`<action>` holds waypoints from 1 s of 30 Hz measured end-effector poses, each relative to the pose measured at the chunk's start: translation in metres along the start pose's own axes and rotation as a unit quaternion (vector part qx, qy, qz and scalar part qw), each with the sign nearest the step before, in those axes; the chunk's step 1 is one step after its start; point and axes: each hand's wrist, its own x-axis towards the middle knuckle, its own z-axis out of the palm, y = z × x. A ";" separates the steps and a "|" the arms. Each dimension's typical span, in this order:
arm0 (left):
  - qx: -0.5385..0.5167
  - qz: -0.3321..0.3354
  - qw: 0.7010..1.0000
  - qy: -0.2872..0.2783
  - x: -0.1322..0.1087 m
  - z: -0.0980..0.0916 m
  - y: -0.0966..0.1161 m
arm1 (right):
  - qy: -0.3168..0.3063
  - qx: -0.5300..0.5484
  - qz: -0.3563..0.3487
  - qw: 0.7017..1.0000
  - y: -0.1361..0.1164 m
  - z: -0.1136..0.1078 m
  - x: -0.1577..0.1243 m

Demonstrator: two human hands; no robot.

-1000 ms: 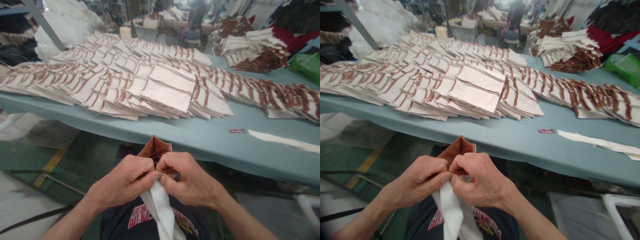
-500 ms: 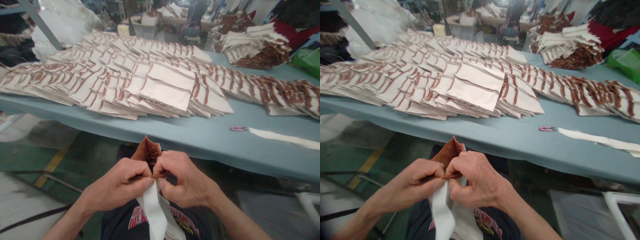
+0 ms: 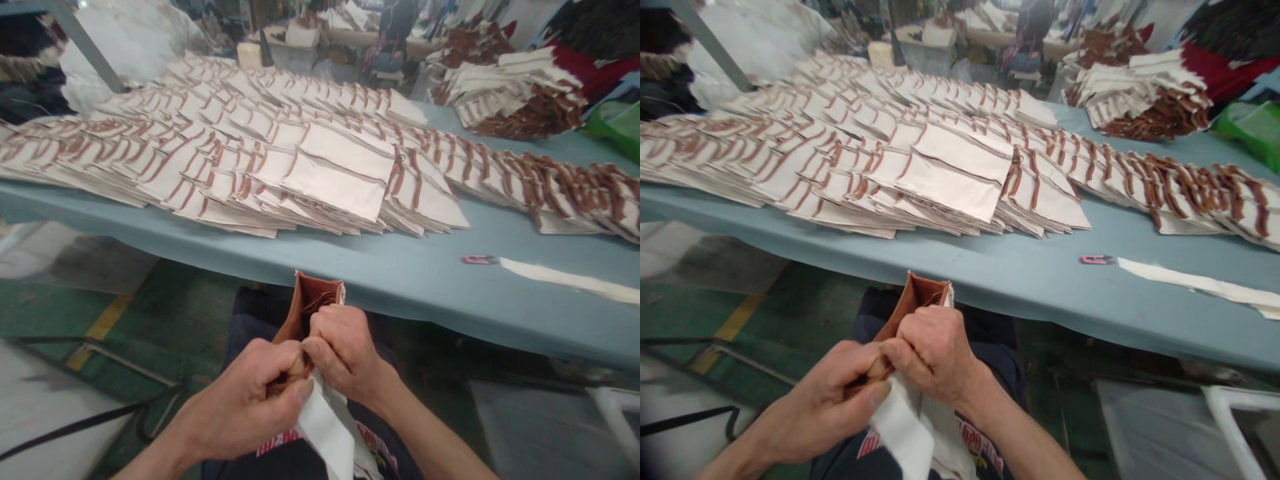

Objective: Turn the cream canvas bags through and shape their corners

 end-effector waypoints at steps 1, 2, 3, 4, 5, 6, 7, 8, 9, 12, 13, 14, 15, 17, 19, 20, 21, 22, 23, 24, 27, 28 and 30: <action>-0.019 -0.009 1.000 0.002 -0.001 0.003 0.000 | 0.003 -0.003 0.003 1.000 0.001 0.002 0.000; -0.037 -0.022 0.999 0.003 -0.001 0.006 0.001 | 0.005 -0.004 0.009 1.000 0.002 0.004 0.000; -0.054 -0.038 0.998 0.007 -0.001 0.009 0.001 | 0.005 -0.003 0.017 1.000 0.004 0.007 -0.001; -0.069 -0.053 0.996 0.011 0.000 0.012 0.002 | 0.003 -0.002 0.026 1.000 0.006 0.010 -0.003; -0.083 -0.064 0.994 0.015 0.001 0.015 0.002 | 0.002 0.000 0.035 0.999 0.008 0.013 -0.005; -0.095 -0.067 0.993 0.021 0.002 0.017 0.002 | 0.001 0.003 0.042 0.999 0.010 0.016 -0.007; -0.104 -0.066 0.992 0.027 0.003 0.019 0.003 | 0.000 0.007 0.048 0.999 0.011 0.018 -0.009; -0.109 -0.062 0.992 0.032 0.004 0.020 0.004 | -0.002 0.010 0.053 0.999 0.011 0.019 -0.009; -0.111 -0.055 0.992 0.038 0.004 0.021 0.005 | -0.006 0.013 0.056 0.998 0.011 0.019 -0.009; -0.103 -0.028 0.993 0.047 0.005 0.021 0.008 | -0.019 0.020 0.052 0.998 0.008 0.016 -0.006; -0.096 -0.022 0.994 0.049 0.004 0.020 0.009 | -0.020 0.020 0.046 0.999 0.007 0.014 -0.005; -0.088 -0.015 0.995 0.053 0.003 0.020 0.010 | -0.016 0.021 0.039 0.999 0.005 0.013 -0.003; -0.083 -0.011 0.995 0.054 0.002 0.020 0.011 | -0.008 0.022 0.031 0.999 0.004 0.011 -0.003; -0.075 -0.012 0.996 0.049 0.001 0.022 0.012 | 0.010 0.021 0.018 1.000 0.001 0.009 -0.003; -0.068 -0.002 0.997 0.044 0.000 0.026 0.011 | 0.021 0.016 0.014 1.000 -0.002 0.007 -0.007; -0.061 0.014 0.997 0.049 0.000 0.029 0.010 | 0.022 0.013 0.015 1.000 -0.004 0.006 -0.009; -0.050 0.033 0.997 0.058 0.000 0.033 0.008 | 0.023 0.013 0.014 1.000 -0.006 0.005 -0.011; -0.039 0.060 0.995 0.070 0.000 0.037 0.006 | 0.025 0.020 0.012 0.999 -0.008 0.004 -0.014; -0.029 0.090 0.992 0.081 0.000 0.040 0.003 | 0.032 0.035 0.011 0.999 -0.009 0.003 -0.016; -0.021 0.114 0.990 0.078 -0.001 0.043 0.000 | 0.040 0.056 0.013 0.998 -0.008 0.002 -0.017; -0.026 0.143 0.989 0.000 -0.006 0.047 -0.007 | 0.059 0.112 0.037 0.991 0.004 -0.003 -0.019; -0.032 0.135 0.990 -0.032 -0.008 0.046 -0.009 | 0.056 0.116 0.049 0.990 0.011 -0.006 -0.019; -0.038 0.111 0.991 -0.070 -0.013 0.042 -0.010 | 0.039 0.102 0.064 0.992 0.028 -0.012 -0.017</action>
